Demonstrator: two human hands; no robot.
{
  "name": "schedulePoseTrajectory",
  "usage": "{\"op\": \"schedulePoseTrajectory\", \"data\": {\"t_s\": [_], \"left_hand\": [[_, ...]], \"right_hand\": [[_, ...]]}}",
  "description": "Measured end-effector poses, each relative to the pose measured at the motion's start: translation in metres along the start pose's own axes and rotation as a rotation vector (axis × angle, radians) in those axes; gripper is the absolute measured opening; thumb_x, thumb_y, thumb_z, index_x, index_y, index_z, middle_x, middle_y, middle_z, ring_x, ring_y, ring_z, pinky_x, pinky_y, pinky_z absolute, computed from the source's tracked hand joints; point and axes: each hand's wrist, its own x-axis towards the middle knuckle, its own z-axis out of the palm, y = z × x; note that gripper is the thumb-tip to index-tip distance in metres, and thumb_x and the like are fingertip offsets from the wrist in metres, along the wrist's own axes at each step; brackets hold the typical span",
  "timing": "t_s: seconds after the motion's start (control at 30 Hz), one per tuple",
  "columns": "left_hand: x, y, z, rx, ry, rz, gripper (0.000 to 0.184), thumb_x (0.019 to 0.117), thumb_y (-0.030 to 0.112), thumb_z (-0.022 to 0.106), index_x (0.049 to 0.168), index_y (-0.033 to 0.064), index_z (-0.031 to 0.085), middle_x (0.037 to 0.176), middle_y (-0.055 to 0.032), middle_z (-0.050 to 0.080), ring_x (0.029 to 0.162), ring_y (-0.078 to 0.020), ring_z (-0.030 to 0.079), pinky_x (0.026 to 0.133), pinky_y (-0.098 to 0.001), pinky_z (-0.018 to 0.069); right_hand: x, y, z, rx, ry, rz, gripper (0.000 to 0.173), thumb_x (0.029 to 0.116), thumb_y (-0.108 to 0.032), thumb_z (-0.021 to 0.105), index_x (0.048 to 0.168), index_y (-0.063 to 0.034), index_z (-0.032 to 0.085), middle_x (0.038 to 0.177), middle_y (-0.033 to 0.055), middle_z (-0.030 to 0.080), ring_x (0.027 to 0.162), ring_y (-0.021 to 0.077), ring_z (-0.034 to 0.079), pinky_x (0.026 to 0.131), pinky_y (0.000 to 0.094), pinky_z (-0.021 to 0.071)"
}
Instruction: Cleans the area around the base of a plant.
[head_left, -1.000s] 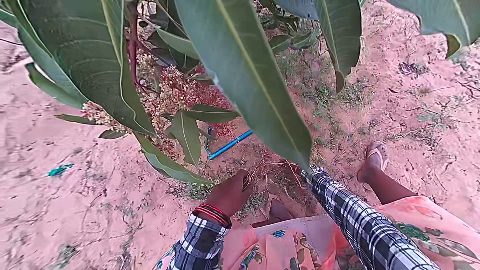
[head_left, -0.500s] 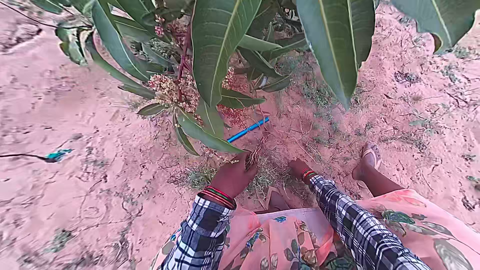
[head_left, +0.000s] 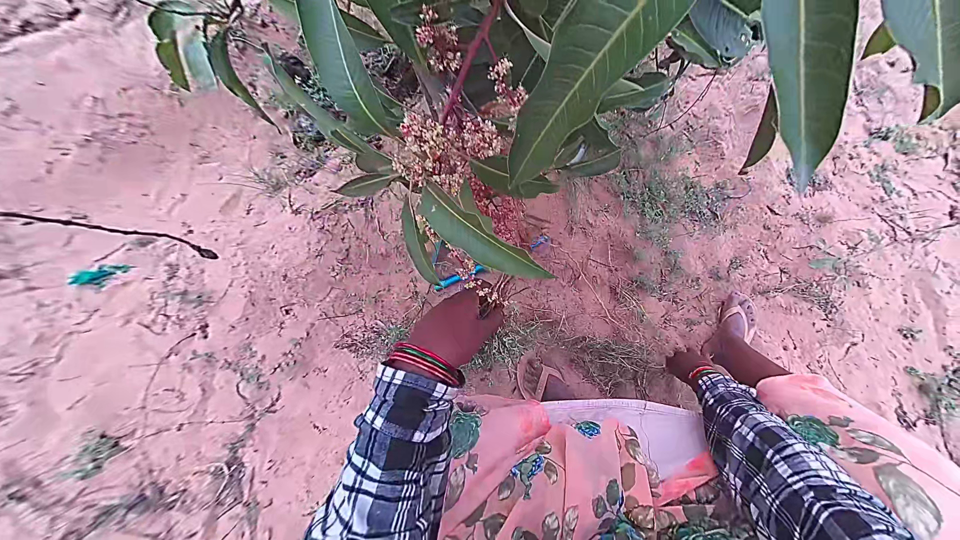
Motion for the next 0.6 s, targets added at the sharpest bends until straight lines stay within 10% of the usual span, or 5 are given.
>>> {"op": "schedulePoseTrajectory", "data": {"t_s": [0.1, 0.23, 0.4, 0.6], "left_hand": [[-0.003, 0.002, -0.001, -0.002, 0.017, 0.001, 0.043, 0.1043, 0.036, 0.059, 0.130, 0.0013, 0.062, 0.116, -0.0233, 0.067, 0.111, -0.0406, 0.064, 0.095, -0.0639, 0.0474], [-0.003, 0.005, 0.000, -0.021, 0.031, 0.018, 0.041, 0.1041, 0.036, 0.060, 0.128, 0.0026, 0.065, 0.113, -0.0233, 0.068, 0.110, -0.0403, 0.065, 0.094, -0.0652, 0.0473], [0.000, 0.011, 0.003, -0.036, 0.023, 0.048, 0.037, 0.1035, 0.032, 0.062, 0.132, 0.0075, 0.064, 0.112, -0.0233, 0.069, 0.108, -0.0413, 0.065, 0.091, -0.0670, 0.0473], [0.008, 0.009, 0.014, -0.071, 0.030, 0.076, 0.036, 0.1021, 0.032, 0.063, 0.132, 0.0107, 0.061, 0.113, -0.0181, 0.070, 0.106, -0.0362, 0.067, 0.091, -0.0645, 0.0492]], "right_hand": [[0.013, -0.033, -0.026, 0.019, 0.269, -0.179, 0.028, 0.0931, -0.006, 0.066, 0.120, -0.0080, 0.073, 0.133, 0.0218, 0.064, 0.132, 0.0503, 0.051, 0.102, 0.0769, 0.0372], [0.022, -0.115, -0.067, 0.069, 0.330, -0.381, 0.058, 0.0894, -0.003, 0.069, 0.145, -0.0122, 0.057, 0.153, 0.0239, 0.048, 0.145, 0.0500, 0.037, 0.112, 0.0771, 0.0264], [0.044, -0.182, -0.053, 0.141, 0.268, -0.541, 0.050, 0.1075, -0.030, 0.049, 0.156, -0.0180, 0.047, 0.165, 0.0168, 0.036, 0.152, 0.0453, 0.029, 0.116, 0.0721, 0.0243], [0.053, -0.179, -0.051, -0.064, 0.210, -0.688, 0.046, 0.0950, 0.000, 0.060, 0.138, -0.0161, 0.065, 0.149, 0.0198, 0.054, 0.138, 0.0506, 0.046, 0.104, 0.0733, 0.0400]]}}
